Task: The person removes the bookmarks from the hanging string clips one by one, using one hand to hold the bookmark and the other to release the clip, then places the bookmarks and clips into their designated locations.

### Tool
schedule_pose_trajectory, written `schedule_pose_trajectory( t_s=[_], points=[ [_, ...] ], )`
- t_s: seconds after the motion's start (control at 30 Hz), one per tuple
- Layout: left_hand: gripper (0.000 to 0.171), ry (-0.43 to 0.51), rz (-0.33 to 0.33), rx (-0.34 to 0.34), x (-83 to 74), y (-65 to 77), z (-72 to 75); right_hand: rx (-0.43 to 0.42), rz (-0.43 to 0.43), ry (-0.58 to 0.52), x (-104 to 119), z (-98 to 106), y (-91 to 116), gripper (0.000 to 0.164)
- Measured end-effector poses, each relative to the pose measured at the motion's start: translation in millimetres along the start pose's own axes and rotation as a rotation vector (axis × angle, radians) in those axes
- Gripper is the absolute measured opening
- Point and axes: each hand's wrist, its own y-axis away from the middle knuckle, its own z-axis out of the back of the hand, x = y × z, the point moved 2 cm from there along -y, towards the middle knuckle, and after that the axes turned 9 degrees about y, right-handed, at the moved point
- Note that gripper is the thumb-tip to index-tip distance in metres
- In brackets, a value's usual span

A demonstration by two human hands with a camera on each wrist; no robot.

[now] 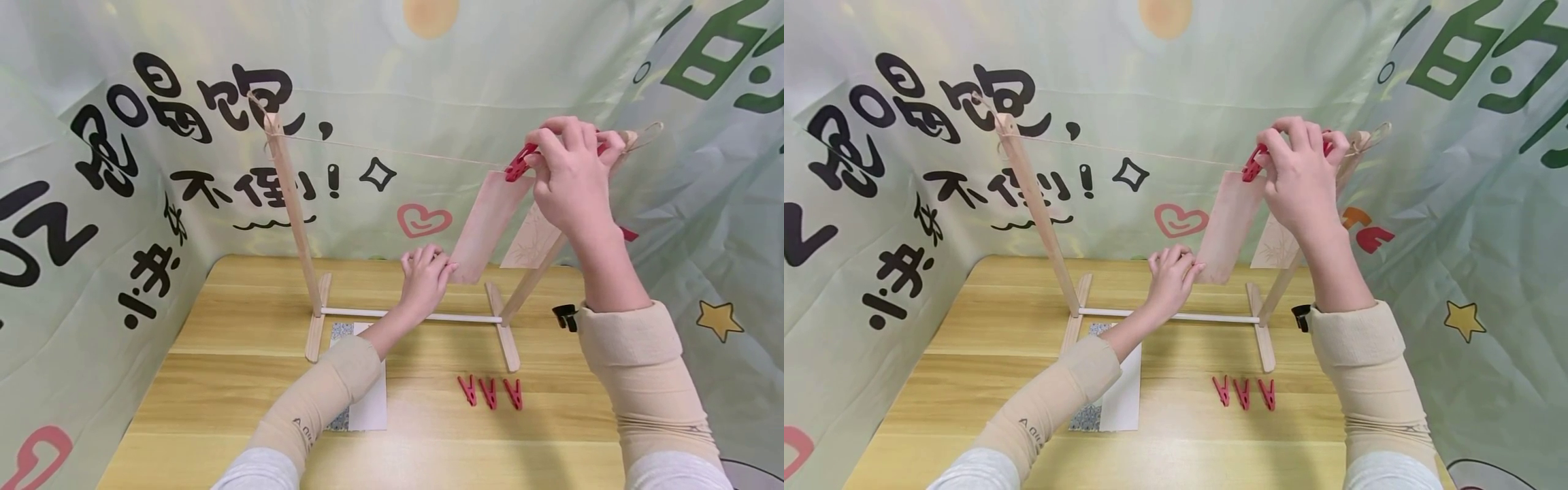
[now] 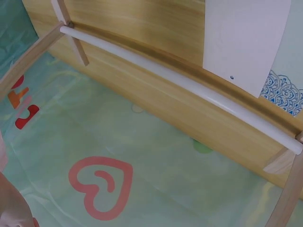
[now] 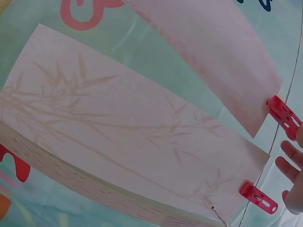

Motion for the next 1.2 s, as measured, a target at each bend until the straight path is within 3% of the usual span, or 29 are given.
schedule_pose_trajectory(
  t_s=[0.27,0.53,0.9,1.2],
  points=[
    [0.021,0.014,0.018,0.000,-0.5,-1.4,2.8,-0.171,-0.026,-0.035,0.7,-3.2,-0.6,0.024],
    [0.021,0.015,0.016,-0.013,-0.4,-2.6,5.0,-0.339,0.009,-0.046,1.7,-1.2,0.3,0.029],
    [0.021,0.018,0.025,-0.017,-1.3,-2.2,7.9,-0.443,-0.038,-0.069,1.8,0.3,-0.9,0.026],
    [0.022,0.013,0.039,-0.023,-0.1,-1.7,9.3,-0.434,-0.043,-0.075,2.5,6.1,1.7,0.023]
  ],
)
